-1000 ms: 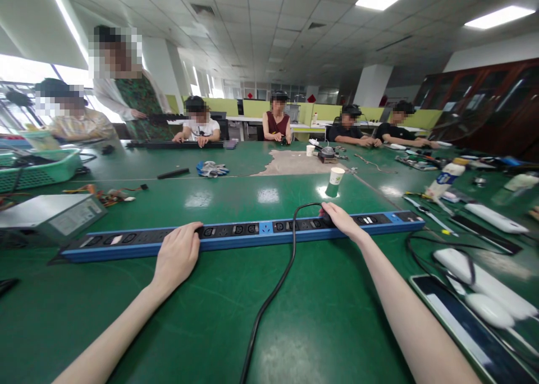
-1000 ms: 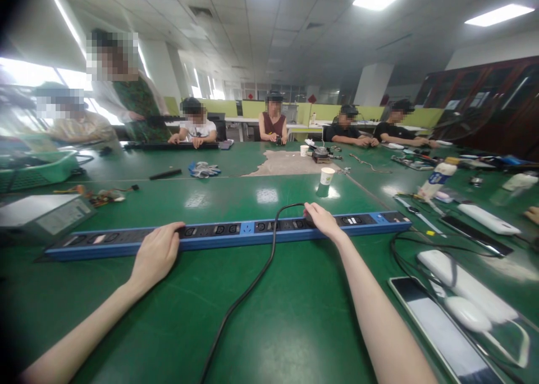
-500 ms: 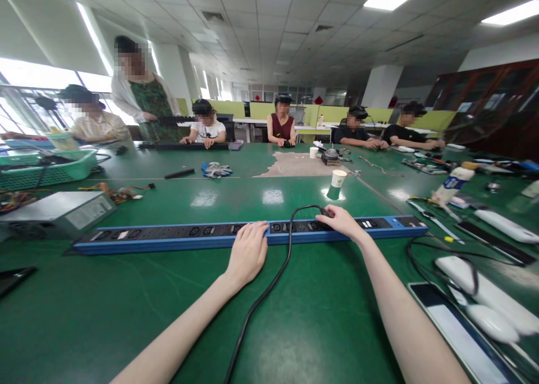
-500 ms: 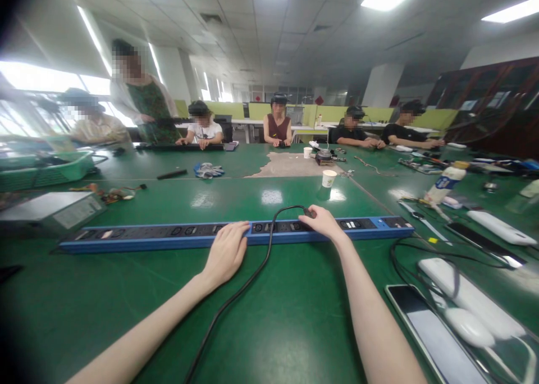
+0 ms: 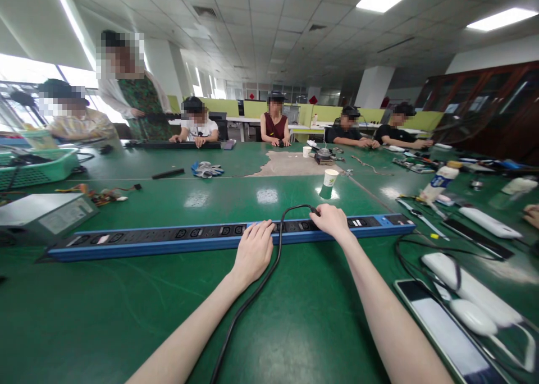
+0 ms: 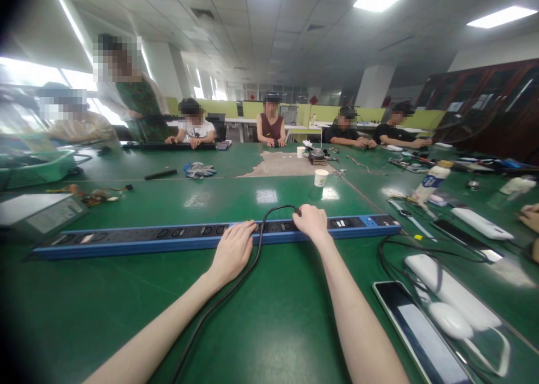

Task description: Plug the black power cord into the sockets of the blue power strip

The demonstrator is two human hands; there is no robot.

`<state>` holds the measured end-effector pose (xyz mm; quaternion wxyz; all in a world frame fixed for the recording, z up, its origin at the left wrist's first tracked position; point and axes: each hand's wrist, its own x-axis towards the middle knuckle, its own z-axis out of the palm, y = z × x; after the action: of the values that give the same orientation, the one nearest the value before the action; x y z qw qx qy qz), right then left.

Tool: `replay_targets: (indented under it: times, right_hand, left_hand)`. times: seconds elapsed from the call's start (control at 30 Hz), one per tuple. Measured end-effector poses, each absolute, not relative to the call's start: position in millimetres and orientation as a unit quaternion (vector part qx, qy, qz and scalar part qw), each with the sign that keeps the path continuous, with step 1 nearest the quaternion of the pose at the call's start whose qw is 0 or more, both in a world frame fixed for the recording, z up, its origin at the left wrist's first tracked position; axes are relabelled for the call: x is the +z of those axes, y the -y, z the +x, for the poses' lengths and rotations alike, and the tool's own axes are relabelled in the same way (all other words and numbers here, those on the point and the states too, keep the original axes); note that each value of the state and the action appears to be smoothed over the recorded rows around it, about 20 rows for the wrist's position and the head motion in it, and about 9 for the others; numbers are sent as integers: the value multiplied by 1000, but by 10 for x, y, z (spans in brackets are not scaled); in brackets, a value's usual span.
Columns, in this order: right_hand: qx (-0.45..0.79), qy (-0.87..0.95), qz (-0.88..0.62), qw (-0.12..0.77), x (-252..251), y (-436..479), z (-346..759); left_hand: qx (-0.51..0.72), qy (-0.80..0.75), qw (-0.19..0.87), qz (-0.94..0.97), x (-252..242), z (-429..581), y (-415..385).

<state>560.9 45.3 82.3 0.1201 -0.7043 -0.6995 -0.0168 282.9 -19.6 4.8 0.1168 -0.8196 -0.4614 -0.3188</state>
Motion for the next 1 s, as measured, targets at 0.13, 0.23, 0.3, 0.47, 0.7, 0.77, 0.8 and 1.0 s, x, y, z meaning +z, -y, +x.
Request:
replay_targets:
  times: [0.13, 0.23, 0.3, 0.47, 0.7, 0.77, 0.8, 1.0]
  right_hand:
    - [-59, 676, -703, 213, 1079, -375, 5533]
    - [-68, 694, -659, 282, 1400, -232, 5516]
    - [-58, 719, -629, 291, 1552, -136, 5583]
    - [35, 727, -627, 279, 1500, -80, 6013]
    - [302, 630, -632, 336, 1182, -54, 6486]
    - [284, 624, -648, 331, 1115, -24, 6579]
    - [268, 628, -654, 326, 1082, -15, 6628]
    - [182, 682, -659, 259, 944, -48, 6854]
  left_hand:
    - [-328, 452, 116, -821, 52, 2833, 183]
    - [-336, 452, 109, -819, 63, 2820, 194]
    - [-341, 452, 104, -818, 72, 2812, 208]
    - [-328, 456, 109, -820, 73, 2813, 220]
    - [-338, 449, 107, -821, 61, 2808, 222]
    - [-336, 450, 108, -821, 62, 2804, 225]
    - [-335, 451, 109, -820, 62, 2802, 226]
    - [-339, 450, 115, -818, 50, 2790, 225]
